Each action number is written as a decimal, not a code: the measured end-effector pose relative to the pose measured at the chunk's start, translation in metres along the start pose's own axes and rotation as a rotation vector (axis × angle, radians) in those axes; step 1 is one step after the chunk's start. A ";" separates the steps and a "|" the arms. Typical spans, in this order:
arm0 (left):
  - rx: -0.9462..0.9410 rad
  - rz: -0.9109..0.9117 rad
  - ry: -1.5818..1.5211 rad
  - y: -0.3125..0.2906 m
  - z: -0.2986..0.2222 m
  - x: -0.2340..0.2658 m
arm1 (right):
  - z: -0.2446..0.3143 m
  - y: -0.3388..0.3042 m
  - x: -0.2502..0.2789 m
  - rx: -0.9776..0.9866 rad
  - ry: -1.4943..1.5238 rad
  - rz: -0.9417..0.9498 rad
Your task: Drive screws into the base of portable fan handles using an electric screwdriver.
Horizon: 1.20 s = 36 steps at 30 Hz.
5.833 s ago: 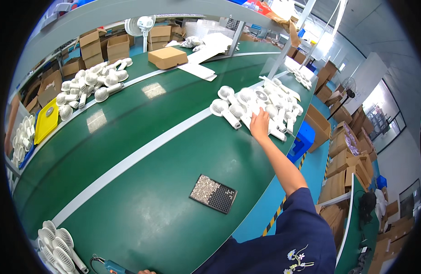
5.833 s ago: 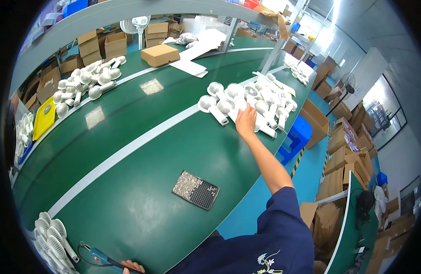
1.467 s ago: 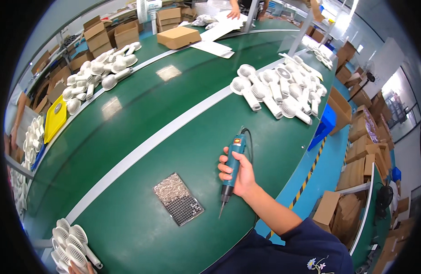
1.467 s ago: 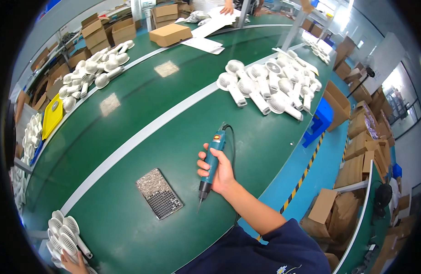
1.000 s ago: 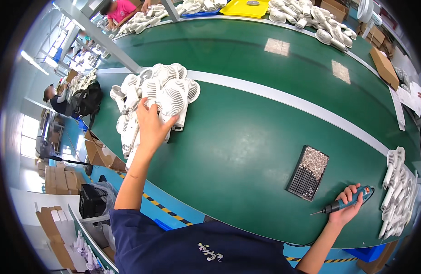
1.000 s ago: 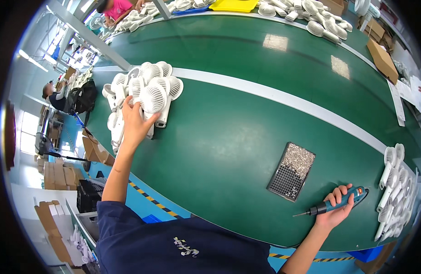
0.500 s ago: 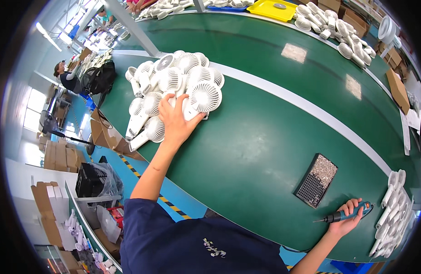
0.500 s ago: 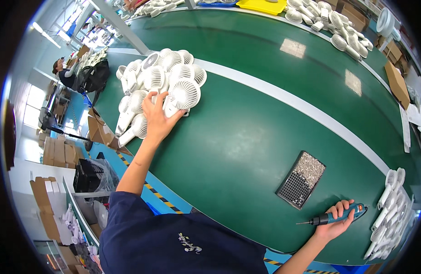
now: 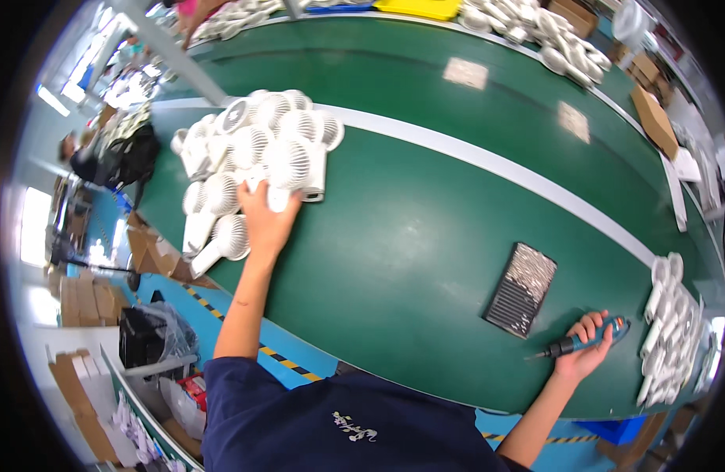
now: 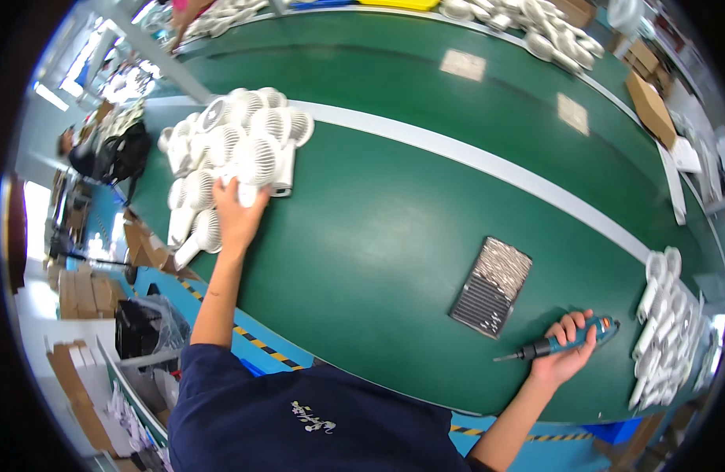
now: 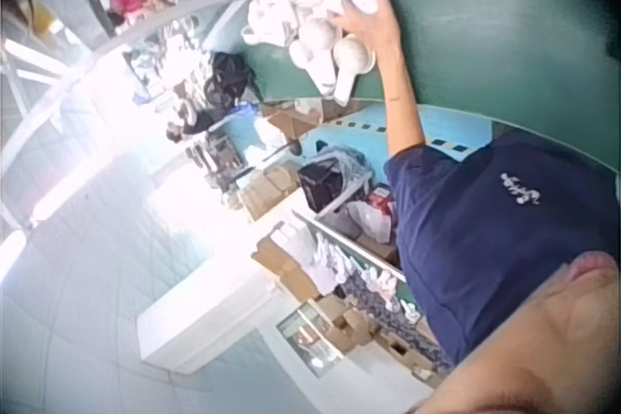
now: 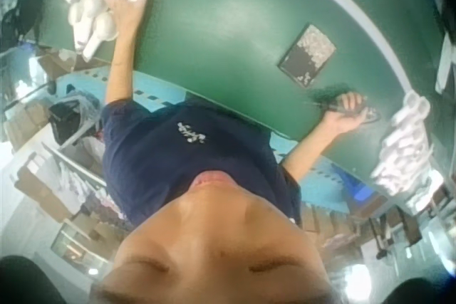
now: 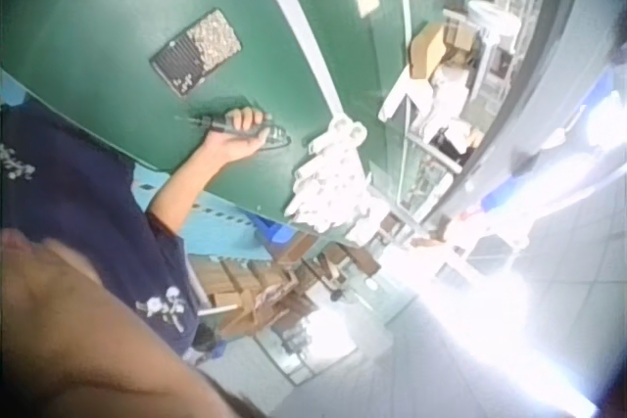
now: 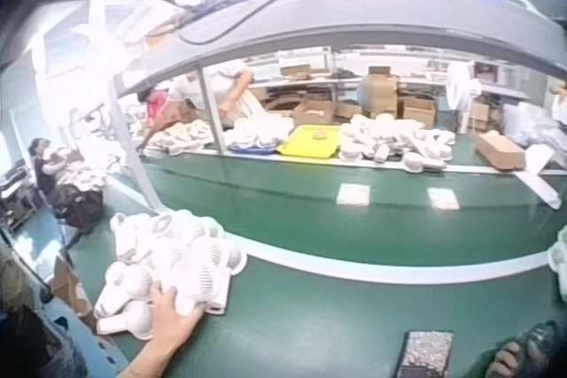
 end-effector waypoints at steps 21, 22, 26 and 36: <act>-0.550 0.440 -0.098 -0.136 -0.231 -0.077 | 0.016 -0.008 0.005 -0.027 -0.038 -0.013; -0.497 0.453 -0.108 -0.134 -0.226 -0.080 | 0.013 -0.006 0.010 -0.048 -0.035 -0.003; -0.465 0.425 -0.104 -0.124 -0.211 -0.065 | -0.015 0.004 -0.004 -0.072 -0.004 -0.030; -0.551 0.753 -0.189 -0.104 -0.212 -0.059 | 0.005 -0.003 -0.015 0.063 -0.065 -0.132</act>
Point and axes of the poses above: each hand's wrist, its own y-axis towards the middle knuckle, its own x-axis out of the back of the hand, z = x × y, the point moved 5 cm from there along y, towards the middle knuckle, and after that the axes turned 11 degrees about z, right-handed, at the moved point
